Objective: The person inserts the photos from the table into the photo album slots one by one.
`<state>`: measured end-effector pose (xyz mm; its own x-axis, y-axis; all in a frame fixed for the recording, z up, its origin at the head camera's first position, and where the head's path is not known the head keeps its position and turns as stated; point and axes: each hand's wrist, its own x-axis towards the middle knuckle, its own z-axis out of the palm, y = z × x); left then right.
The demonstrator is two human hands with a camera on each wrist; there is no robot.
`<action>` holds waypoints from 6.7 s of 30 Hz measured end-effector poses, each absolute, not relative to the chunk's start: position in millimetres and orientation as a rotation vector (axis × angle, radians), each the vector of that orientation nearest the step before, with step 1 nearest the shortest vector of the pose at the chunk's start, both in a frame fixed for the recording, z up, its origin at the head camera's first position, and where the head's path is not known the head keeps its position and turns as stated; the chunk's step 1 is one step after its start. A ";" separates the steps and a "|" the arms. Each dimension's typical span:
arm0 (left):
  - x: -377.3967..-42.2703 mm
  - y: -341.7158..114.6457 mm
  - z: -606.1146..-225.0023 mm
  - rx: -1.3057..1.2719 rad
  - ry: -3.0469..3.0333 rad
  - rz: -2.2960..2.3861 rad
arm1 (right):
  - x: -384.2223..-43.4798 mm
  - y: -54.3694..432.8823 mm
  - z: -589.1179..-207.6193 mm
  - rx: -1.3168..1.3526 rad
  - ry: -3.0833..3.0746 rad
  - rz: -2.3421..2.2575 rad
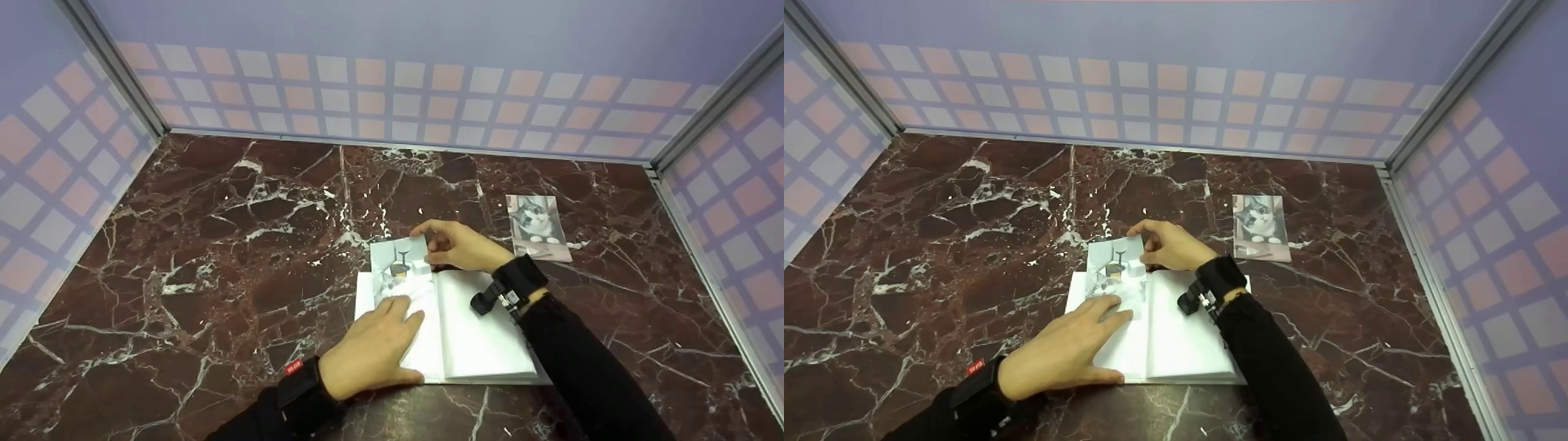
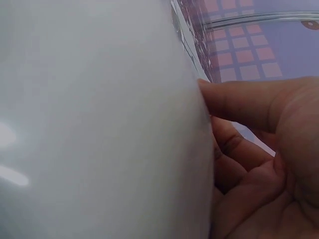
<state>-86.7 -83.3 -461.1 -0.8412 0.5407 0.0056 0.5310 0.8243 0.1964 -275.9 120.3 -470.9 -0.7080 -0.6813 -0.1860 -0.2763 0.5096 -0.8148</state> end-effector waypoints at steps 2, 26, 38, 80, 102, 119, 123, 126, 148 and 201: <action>-86.9 -83.2 -461.0 0.869 2.958 0.293 | -276.0 120.0 -471.3 -0.786 2.259 -1.093; -88.5 -81.7 -461.9 0.843 2.944 0.285 | -277.5 115.5 -466.7 -0.838 2.422 -0.992; -87.3 -82.1 -461.3 0.880 2.978 0.298 | -276.2 112.0 -465.3 -0.820 2.430 -0.993; -73.1 -70.6 -454.9 0.926 3.025 0.163 | -272.3 113.7 -467.7 -0.828 2.381 -0.965; -73.5 -70.3 -456.4 0.900 3.005 0.171 | -270.9 112.6 -466.9 -0.808 2.352 -0.957; -73.6 -70.5 -456.4 0.905 3.002 0.174 | -271.2 114.8 -468.4 -0.816 2.315 -0.966; -73.8 -70.4 -455.9 0.900 2.996 0.178 | -272.1 115.0 -469.0 -0.835 2.333 -0.968; -73.9 -70.3 -455.3 0.895 2.990 0.186 | -272.7 115.4 -469.3 -0.849 2.338 -0.976; -73.3 -70.1 -455.2 0.870 2.962 0.208 | -269.7 113.8 -469.4 -0.878 2.291 -0.950; -78.8 -88.4 -447.7 0.805 2.777 0.302 | -281.9 208.1 -444.7 -0.644 2.436 -1.098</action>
